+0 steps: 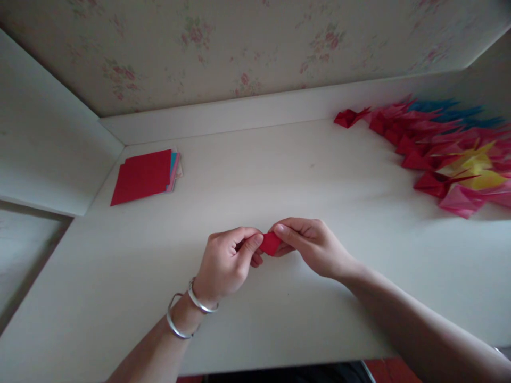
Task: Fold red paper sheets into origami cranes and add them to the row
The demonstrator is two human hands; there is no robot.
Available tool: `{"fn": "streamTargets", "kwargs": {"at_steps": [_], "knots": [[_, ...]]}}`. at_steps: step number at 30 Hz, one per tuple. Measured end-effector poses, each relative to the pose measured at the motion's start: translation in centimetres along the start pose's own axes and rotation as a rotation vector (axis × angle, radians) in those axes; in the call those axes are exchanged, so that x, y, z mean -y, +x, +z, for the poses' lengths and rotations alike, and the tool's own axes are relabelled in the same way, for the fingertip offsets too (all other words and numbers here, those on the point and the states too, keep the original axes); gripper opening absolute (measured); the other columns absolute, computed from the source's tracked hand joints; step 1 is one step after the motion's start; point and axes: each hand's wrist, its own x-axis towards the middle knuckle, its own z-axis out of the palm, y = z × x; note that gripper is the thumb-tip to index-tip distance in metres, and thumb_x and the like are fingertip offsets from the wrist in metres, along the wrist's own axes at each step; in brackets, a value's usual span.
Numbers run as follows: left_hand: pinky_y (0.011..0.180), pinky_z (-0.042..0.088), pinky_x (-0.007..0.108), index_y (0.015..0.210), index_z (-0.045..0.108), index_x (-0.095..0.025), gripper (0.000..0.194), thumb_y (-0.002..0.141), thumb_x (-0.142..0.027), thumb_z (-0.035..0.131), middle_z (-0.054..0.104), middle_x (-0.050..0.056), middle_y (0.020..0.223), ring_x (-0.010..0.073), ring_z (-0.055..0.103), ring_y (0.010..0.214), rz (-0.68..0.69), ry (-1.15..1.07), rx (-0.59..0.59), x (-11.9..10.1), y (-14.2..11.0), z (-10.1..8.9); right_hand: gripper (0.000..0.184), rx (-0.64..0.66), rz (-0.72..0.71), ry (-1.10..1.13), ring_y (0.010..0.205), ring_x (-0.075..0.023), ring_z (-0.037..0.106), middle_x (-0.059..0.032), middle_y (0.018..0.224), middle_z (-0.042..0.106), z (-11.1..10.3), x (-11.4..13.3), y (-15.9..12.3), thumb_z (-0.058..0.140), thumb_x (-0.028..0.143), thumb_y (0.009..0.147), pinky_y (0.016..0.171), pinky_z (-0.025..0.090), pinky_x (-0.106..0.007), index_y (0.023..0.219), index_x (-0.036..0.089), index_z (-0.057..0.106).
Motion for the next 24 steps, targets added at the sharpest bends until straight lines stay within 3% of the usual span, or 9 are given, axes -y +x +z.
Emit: {"fn": "streamTargets", "kwargs": {"at_steps": [6, 12, 16, 24], "knots": [[0.055, 0.053, 0.020, 0.090, 0.071, -0.016, 0.027, 0.096, -0.037, 0.056, 0.071, 0.002, 0.061, 0.0135, 0.068, 0.055, -0.018, -0.031, 0.029, 0.03, 0.04, 0.02, 0.035, -0.100, -0.048, -0.150, 0.068, -0.0159, 0.069, -0.0046, 0.071, 0.071, 0.16, 0.01, -0.07, 0.056, 0.044, 0.096, 0.063, 0.055, -0.026, 0.083, 0.015, 0.071], [0.053, 0.054, 0.020, 0.094, 0.070, -0.017, 0.026, 0.097, -0.037, 0.055, 0.072, 0.001, 0.063, 0.0129, 0.068, 0.053, -0.011, -0.048, -0.015, 0.06, -0.08, 0.03, 0.030, 0.013, 0.002, 0.164, 0.076, -0.0154, 0.069, -0.0031, 0.080, 0.072, 0.30, -0.27, 0.31, 0.071, 0.040, 0.086, 0.072, 0.057, -0.028, 0.104, 0.016, 0.066], [0.052, 0.054, 0.020, 0.090, 0.068, -0.016, 0.027, 0.097, -0.038, 0.054, 0.070, 0.001, 0.060, 0.0132, 0.068, 0.052, -0.019, -0.059, -0.033, 0.05, -0.04, 0.17, 0.025, 0.069, 0.058, 0.184, 0.074, -0.0144, 0.068, -0.0030, 0.075, 0.071, 0.33, 0.02, 0.23, 0.073, 0.038, 0.085, 0.069, 0.055, -0.026, 0.091, 0.014, 0.067], [0.051, 0.051, 0.019, 0.089, 0.067, -0.016, 0.027, 0.096, -0.039, 0.055, 0.067, 0.000, 0.058, 0.0121, 0.065, 0.052, -0.019, -0.033, -0.007, 0.26, 0.29, 0.38, 0.020, -0.043, -0.005, 0.070, 0.069, -0.0156, 0.066, -0.0027, 0.072, 0.071, 0.67, -0.08, 0.10, 0.073, 0.034, 0.084, 0.064, 0.051, -0.028, 0.088, 0.016, 0.066]]}}
